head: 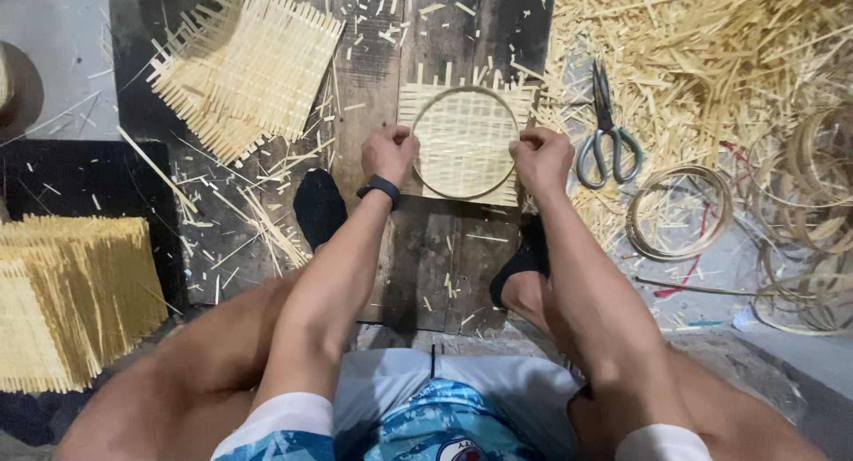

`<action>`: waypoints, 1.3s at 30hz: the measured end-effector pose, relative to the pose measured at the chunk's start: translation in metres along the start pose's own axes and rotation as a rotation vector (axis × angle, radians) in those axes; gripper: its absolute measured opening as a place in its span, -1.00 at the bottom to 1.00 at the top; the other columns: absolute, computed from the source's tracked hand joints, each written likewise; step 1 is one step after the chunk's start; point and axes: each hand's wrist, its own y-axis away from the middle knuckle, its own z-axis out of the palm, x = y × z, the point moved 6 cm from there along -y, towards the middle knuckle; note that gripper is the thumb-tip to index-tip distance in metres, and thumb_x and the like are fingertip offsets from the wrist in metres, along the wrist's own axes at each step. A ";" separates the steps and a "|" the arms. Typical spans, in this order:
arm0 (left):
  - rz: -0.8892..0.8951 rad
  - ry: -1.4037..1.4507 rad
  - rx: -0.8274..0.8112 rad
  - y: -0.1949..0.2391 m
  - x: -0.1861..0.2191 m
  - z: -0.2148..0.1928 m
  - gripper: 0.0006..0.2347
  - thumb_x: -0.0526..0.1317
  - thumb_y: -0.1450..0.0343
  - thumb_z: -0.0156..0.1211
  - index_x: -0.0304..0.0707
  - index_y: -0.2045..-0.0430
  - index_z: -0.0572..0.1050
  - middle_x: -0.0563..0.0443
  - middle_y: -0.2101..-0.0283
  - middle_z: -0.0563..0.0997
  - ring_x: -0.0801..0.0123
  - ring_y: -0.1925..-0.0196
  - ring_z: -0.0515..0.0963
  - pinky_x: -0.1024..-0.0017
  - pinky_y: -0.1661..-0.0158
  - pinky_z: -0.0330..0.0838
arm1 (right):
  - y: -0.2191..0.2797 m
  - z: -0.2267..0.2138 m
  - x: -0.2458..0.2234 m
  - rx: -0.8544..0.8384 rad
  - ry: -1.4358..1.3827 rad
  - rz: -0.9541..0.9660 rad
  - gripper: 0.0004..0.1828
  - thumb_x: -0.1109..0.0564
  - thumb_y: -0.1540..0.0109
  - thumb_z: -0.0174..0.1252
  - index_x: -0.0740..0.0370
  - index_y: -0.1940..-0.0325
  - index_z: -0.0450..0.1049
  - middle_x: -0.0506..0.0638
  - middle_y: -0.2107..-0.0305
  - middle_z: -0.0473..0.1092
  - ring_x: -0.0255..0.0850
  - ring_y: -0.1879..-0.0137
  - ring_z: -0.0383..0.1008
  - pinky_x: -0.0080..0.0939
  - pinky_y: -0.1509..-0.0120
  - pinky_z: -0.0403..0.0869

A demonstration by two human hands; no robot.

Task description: The person places a circular bamboo frame onto a woven mat, trims the excess mat with shears, and repeats the process to create multiple circular basket bases. The person uses shears to cut the bamboo mat and handles the frames and mats by hand.

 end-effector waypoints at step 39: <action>-0.191 0.205 -0.154 -0.033 -0.068 0.033 -0.78 -0.27 -0.14 0.58 -0.24 0.40 0.73 -0.01 0.40 0.76 0.47 0.40 0.71 0.48 0.29 0.59 | -0.002 0.033 0.061 -0.121 -0.304 0.312 -0.84 0.19 -0.15 0.42 0.29 0.23 0.66 0.04 0.45 0.57 -0.30 0.41 0.50 -0.22 0.31 0.48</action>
